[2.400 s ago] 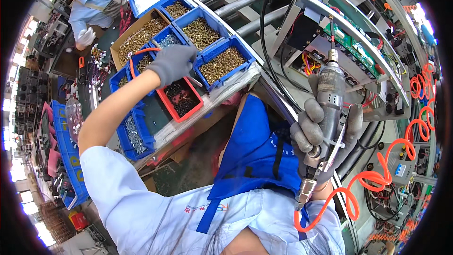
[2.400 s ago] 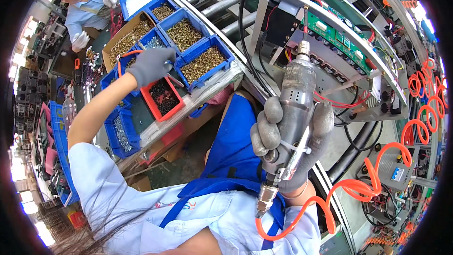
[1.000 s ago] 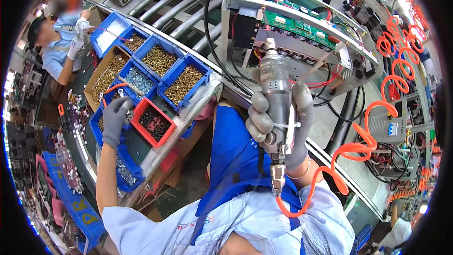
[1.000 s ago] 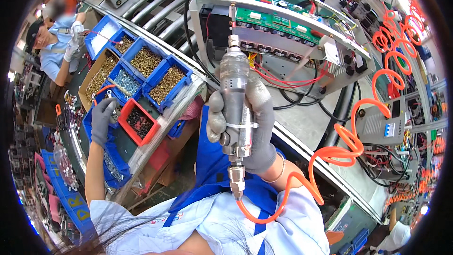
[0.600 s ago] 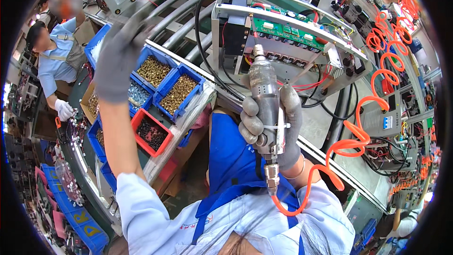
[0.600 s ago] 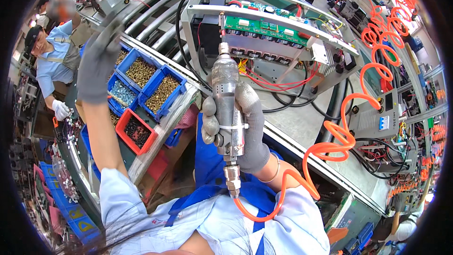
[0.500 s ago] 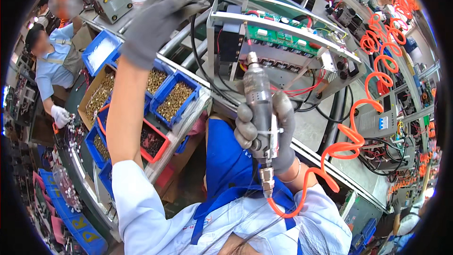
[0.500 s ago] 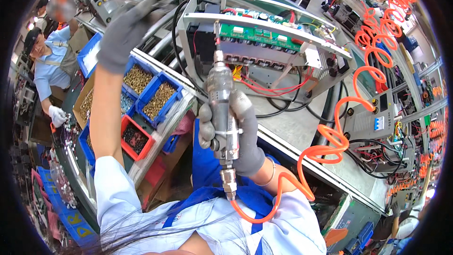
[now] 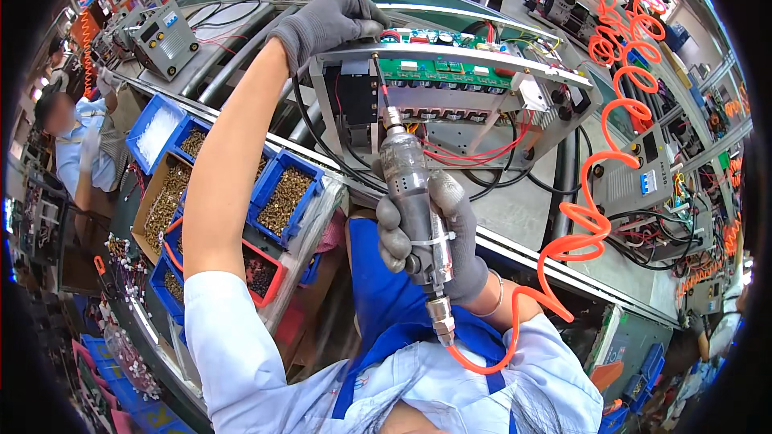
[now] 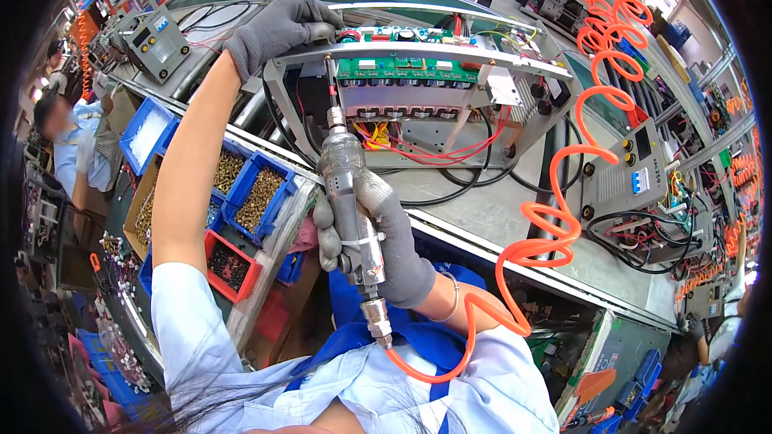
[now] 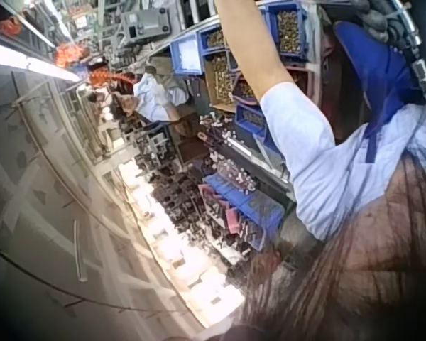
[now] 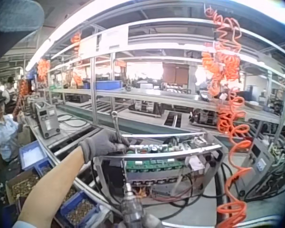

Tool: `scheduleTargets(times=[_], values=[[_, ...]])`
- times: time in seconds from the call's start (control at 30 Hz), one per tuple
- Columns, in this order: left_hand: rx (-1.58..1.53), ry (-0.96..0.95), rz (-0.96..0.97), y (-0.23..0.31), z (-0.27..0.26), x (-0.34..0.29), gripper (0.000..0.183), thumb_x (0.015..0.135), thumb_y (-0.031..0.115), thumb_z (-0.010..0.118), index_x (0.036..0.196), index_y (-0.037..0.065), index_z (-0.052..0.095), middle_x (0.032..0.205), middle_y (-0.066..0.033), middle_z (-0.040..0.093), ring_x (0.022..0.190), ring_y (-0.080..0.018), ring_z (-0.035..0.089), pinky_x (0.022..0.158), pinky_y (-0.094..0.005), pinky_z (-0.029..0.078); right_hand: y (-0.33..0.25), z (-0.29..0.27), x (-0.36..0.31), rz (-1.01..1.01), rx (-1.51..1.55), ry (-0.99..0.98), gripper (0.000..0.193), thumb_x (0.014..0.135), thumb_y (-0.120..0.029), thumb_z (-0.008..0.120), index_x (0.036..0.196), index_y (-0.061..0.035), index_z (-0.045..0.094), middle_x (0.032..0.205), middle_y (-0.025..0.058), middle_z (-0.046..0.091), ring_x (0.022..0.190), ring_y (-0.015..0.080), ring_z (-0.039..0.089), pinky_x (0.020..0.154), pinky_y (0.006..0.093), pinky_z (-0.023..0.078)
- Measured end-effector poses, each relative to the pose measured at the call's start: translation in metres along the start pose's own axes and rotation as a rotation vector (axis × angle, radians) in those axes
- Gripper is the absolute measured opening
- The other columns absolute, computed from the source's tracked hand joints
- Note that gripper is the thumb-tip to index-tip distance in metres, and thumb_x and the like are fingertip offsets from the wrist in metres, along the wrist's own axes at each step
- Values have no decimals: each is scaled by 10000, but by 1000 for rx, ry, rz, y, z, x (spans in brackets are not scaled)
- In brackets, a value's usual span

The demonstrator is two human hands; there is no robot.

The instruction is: The person uses a pneumatic screwdriver to fasten screws onto a metal chassis containing a circuit board. They also connect various colored wires to terminals and organize the internal components within the assembly line station.

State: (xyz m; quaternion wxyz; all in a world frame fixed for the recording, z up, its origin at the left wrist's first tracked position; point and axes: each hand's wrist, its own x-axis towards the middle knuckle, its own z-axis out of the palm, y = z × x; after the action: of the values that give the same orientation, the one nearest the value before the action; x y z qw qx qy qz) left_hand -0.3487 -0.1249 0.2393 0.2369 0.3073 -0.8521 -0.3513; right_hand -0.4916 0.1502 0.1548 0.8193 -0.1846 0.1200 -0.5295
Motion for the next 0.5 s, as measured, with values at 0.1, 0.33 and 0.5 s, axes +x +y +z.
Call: scheduleTargets(times=[0.1, 0.33, 0.5], values=[[32, 20, -25, -4, 2, 1, 219, 859, 113, 692, 1058, 23, 700, 934, -46, 706, 851, -97, 639, 833, -250, 505, 3, 1, -1, 13, 12, 27, 426, 963, -469, 448, 1127, -79, 500, 865, 45, 618, 625, 112, 631, 541, 275, 565], [76, 70, -50, -13, 10, 5, 257, 860, 196, 718, 1049, 23, 709, 914, -34, 706, 826, -76, 623, 814, -242, 499, 6, 15, 2, 1, -44, 81, 398, 952, -464, 475, 1062, -83, 506, 843, 39, 609, 594, 109, 615, 528, 280, 559], [151, 80, -59, -6, 9, 0, 273, 863, 223, 716, 1049, 23, 710, 907, -39, 708, 826, -80, 622, 818, -250, 498, 8, 19, 4, 14, -50, 102, 393, 952, -474, 466, 1029, -91, 511, 830, 34, 609, 581, 108, 610, 520, 287, 553]])
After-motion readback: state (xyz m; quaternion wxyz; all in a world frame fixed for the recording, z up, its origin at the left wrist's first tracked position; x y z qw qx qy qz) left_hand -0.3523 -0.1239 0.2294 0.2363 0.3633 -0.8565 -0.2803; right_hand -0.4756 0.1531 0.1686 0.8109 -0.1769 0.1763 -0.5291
